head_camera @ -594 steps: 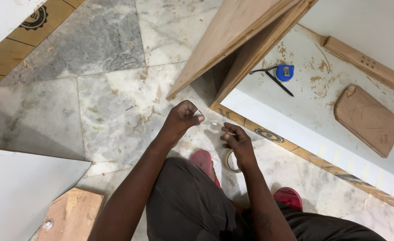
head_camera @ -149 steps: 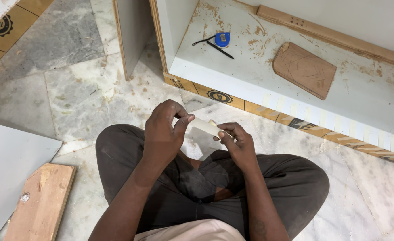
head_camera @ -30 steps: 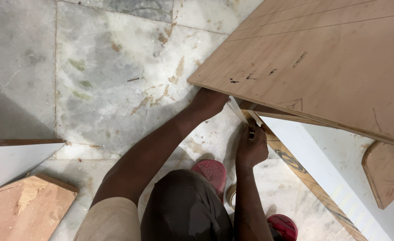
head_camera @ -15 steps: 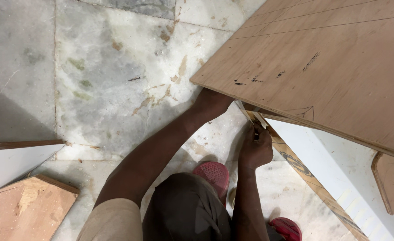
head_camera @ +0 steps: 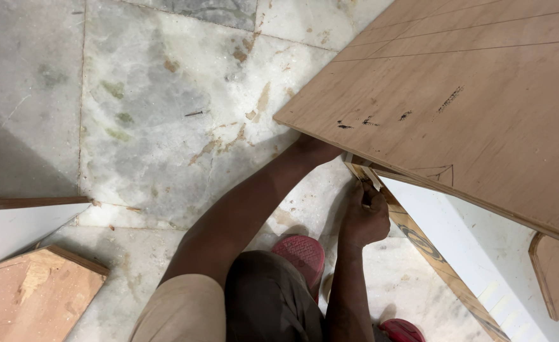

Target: The person sits on the floor and applies small pieces of masking tape to the bottom edge of a white cabinet. They repeatedly tear off pieces of tape and press them onto the surface, working along the length of the cabinet's base.

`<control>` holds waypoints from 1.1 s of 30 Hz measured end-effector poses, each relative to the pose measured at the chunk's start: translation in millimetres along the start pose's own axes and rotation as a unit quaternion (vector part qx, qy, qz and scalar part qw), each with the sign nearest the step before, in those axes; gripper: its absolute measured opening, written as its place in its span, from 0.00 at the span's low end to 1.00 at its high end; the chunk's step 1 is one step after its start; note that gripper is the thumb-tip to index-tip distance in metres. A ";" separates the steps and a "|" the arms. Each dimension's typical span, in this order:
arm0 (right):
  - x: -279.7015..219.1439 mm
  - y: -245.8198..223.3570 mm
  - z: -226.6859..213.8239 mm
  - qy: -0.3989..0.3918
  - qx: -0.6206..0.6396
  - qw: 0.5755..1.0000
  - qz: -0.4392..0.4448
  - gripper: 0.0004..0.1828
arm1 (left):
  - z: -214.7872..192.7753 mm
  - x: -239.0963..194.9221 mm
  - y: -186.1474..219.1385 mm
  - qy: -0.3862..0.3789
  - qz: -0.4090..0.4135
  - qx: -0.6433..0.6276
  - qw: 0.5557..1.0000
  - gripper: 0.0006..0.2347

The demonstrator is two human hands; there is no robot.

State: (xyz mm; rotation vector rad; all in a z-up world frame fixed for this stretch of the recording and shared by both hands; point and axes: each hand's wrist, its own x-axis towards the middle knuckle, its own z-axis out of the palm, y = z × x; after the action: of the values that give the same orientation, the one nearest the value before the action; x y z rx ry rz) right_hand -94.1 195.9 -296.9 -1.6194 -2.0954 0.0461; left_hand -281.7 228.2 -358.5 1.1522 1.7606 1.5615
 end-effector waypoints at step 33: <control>-0.6 -8.0 6.9 0.004 0.143 0.986 0.083 0.10 | 79.2 84.5 -25.6 -0.038 -0.065 -0.291 0.954 0.15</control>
State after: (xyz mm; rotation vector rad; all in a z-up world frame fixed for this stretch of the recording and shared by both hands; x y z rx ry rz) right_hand -104.0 194.8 -300.7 -1.6069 -1.8431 0.3779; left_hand -265.7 342.4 -386.4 0.7735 1.1710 1.7584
